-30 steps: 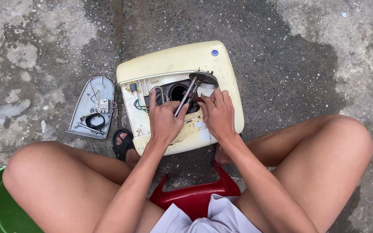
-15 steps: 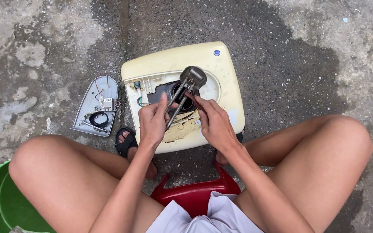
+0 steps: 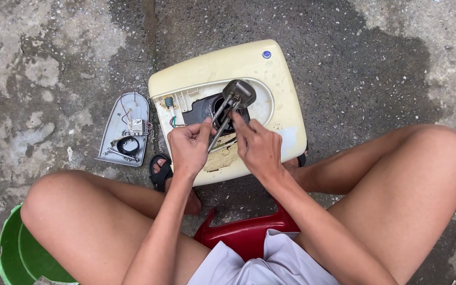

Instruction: The person is sitting cross-legged on a red stool, working on a disassembled white appliance placed on their lap. They use a pair of pliers to manipulate a metal heating element inside the appliance's housing, adjusting and repositioning it repeatedly.

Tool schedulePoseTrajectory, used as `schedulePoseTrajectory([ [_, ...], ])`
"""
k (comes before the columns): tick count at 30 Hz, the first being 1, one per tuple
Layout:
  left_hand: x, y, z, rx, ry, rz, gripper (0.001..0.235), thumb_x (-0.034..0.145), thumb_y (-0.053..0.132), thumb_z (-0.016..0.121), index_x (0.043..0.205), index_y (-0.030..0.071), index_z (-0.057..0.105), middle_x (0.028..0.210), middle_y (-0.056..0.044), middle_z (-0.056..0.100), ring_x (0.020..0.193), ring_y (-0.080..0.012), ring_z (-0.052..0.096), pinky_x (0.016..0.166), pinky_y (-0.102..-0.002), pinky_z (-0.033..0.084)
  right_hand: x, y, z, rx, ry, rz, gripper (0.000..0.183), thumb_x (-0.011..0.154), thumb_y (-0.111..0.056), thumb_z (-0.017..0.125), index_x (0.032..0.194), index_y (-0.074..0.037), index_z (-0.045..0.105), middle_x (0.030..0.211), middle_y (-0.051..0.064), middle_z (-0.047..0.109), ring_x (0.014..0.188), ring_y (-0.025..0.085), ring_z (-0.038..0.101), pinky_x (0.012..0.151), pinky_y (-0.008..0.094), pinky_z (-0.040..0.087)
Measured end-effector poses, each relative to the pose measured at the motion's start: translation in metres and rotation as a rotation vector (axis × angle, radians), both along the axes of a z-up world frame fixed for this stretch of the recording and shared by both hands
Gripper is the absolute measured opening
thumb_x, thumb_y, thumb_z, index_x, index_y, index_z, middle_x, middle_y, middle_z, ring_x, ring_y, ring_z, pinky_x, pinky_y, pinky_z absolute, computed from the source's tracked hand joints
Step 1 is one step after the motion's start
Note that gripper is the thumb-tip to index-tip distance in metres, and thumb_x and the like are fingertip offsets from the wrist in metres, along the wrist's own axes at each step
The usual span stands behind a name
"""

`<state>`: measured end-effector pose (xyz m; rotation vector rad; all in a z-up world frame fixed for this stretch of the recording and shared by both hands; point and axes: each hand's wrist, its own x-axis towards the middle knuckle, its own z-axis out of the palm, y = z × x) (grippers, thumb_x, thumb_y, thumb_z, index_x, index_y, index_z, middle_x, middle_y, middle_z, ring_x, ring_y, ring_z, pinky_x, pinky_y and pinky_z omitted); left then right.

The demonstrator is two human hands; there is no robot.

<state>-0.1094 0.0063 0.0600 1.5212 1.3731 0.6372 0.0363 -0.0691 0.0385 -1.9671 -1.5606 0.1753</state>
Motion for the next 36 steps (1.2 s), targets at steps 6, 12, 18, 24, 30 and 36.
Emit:
schedulePoseTrajectory([
  [6, 0.004, 0.002, -0.009, 0.009, -0.008, -0.02, 0.032, 0.092, 0.022, 0.071, 0.062, 0.018, 0.076, 0.032, 0.006, 0.029, 0.042, -0.0064, 0.031, 0.05, -0.022, 0.036, -0.001, -0.001, -0.002, 0.022, 0.057, -0.02, 0.023, 0.101, -0.008, 0.059, 0.115, -0.003, 0.077, 0.057, 0.006, 0.058, 0.039, 0.013, 0.048, 0.039, 0.025, 0.039],
  [12, 0.01, 0.007, -0.006, -0.018, 0.041, -0.064, 0.032, 0.09, 0.023, 0.07, 0.058, 0.02, 0.076, 0.031, 0.007, 0.03, 0.038, -0.0059, 0.03, 0.048, -0.022, 0.037, -0.003, -0.017, 0.001, -0.042, 0.053, 0.034, 0.023, 0.099, -0.01, 0.061, 0.114, -0.004, 0.077, 0.055, 0.005, 0.058, 0.037, 0.013, 0.048, 0.039, 0.024, 0.039],
  [18, 0.025, 0.014, -0.011, -0.007, 0.112, -0.202, 0.028, 0.084, 0.023, 0.072, 0.056, 0.019, 0.074, 0.033, 0.002, 0.028, 0.041, -0.0096, 0.029, 0.047, -0.027, 0.035, -0.004, -0.035, 0.01, -0.05, 0.041, 0.024, 0.023, 0.096, -0.012, 0.063, 0.114, -0.007, 0.078, 0.054, 0.005, 0.056, 0.036, 0.015, 0.052, 0.036, 0.026, 0.039],
  [24, 0.026, 0.016, -0.014, 0.002, 0.134, -0.237, 0.028, 0.084, 0.023, 0.073, 0.057, 0.018, 0.075, 0.034, 0.002, 0.029, 0.043, -0.008, 0.031, 0.048, -0.026, 0.034, -0.005, -0.035, 0.014, -0.103, 0.091, 0.005, 0.024, 0.099, -0.014, 0.059, 0.114, -0.007, 0.077, 0.056, 0.003, 0.06, 0.038, 0.011, 0.049, 0.038, 0.025, 0.041],
  [30, 0.03, 0.016, 0.002, 0.013, 0.152, -0.215, 0.038, 0.082, 0.021, 0.072, 0.047, 0.014, 0.062, 0.034, 0.0, 0.028, 0.04, -0.0114, 0.034, 0.048, -0.027, 0.033, 0.0, -0.032, 0.001, -0.1, 0.136, -0.09, 0.025, 0.099, -0.009, 0.059, 0.116, -0.001, 0.076, 0.056, 0.005, 0.059, 0.04, 0.012, 0.05, 0.04, 0.025, 0.039],
  [36, 0.028, 0.02, -0.009, 0.032, 0.182, -0.194, 0.043, 0.083, 0.018, 0.067, 0.041, 0.017, 0.056, 0.031, 0.004, 0.029, 0.039, -0.0086, 0.033, 0.048, -0.025, 0.033, 0.0, -0.036, -0.003, -0.074, 0.168, -0.105, 0.023, 0.097, -0.007, 0.061, 0.113, 0.0, 0.076, 0.054, 0.006, 0.058, 0.039, 0.014, 0.053, 0.037, 0.026, 0.037],
])
